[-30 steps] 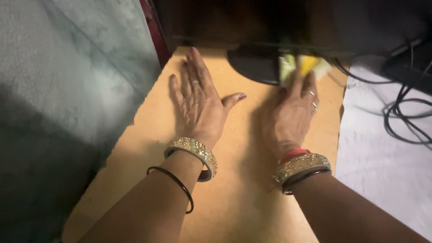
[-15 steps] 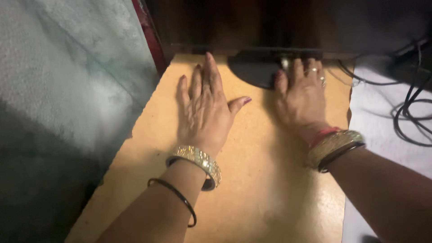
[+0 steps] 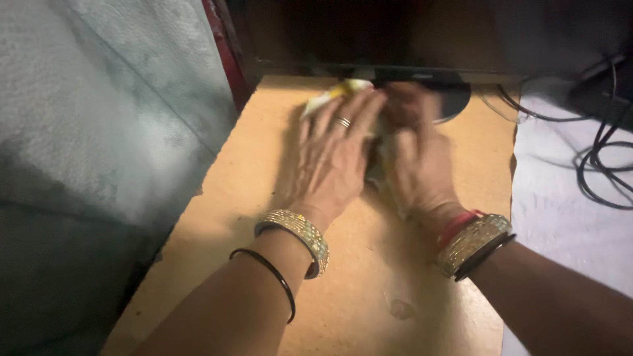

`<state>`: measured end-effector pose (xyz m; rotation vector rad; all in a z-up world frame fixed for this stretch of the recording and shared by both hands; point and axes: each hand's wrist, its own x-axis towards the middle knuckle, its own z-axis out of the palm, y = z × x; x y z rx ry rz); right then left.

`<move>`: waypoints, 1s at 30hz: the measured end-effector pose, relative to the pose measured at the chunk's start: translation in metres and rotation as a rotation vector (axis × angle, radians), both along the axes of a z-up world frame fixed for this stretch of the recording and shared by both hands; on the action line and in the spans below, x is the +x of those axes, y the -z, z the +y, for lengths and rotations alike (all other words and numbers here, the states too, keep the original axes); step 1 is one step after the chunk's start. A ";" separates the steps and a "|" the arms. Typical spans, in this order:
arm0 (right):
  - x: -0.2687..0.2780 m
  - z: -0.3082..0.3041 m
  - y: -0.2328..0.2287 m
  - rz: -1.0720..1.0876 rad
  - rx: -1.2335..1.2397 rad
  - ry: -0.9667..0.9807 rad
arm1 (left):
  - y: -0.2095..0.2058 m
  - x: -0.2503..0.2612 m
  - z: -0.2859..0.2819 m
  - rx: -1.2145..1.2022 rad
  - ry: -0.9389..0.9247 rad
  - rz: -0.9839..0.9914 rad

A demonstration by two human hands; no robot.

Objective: The person wipes a desk surface, a laptop sleeve, a monitor, and a keyboard using a cloth. They also handle a small potted plant with fairy lights, arranging the lights and placing the plant on the desk.

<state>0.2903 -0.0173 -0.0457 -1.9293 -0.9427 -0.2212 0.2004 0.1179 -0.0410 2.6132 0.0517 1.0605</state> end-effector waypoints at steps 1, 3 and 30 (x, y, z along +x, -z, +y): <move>-0.002 -0.001 -0.002 0.107 0.198 0.035 | -0.003 -0.002 -0.001 -0.015 0.015 0.064; -0.001 -0.001 -0.004 0.219 0.259 0.249 | -0.008 -0.002 -0.001 -0.041 0.048 0.190; 0.011 0.012 -0.002 0.116 -0.036 0.547 | -0.039 0.093 0.014 -0.369 -0.232 1.005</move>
